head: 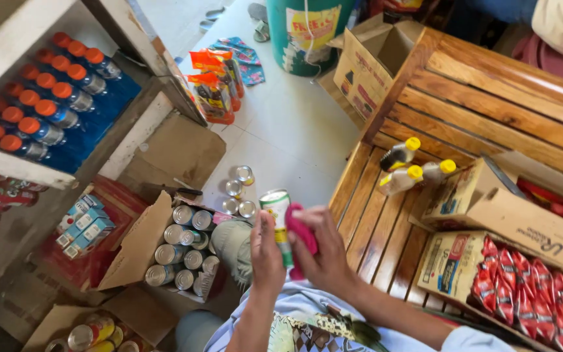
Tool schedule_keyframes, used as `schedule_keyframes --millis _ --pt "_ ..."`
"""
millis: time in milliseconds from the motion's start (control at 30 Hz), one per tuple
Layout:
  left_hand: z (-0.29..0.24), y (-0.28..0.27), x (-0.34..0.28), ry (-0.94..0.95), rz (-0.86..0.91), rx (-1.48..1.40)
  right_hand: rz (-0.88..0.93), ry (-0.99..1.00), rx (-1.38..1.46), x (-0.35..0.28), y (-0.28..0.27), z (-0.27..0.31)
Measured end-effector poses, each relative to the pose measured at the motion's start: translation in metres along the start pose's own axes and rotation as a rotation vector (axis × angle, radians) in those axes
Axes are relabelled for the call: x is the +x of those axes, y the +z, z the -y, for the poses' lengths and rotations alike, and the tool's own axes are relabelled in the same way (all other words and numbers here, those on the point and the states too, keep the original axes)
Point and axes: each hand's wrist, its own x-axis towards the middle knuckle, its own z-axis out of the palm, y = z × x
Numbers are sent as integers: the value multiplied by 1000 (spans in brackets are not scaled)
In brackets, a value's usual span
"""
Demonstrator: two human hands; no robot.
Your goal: Wiping individual canned goods with a cloth to remove dust or residue.
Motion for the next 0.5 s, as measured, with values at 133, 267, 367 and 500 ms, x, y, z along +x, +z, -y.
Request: schedule_keyframes --millis 133,267,367,500 --pt "11 7 -11 -42 95 107 -115 25 -32 19 -15 9" --pt "-17 14 -11 110 205 162 -100 -42 -27 5 -10 15" --pt "-14 11 0 201 189 19 18 19 -42 -24 -3 5" --pt "1 15 -17 285 71 95 -111 -101 22 2 -9 -10"
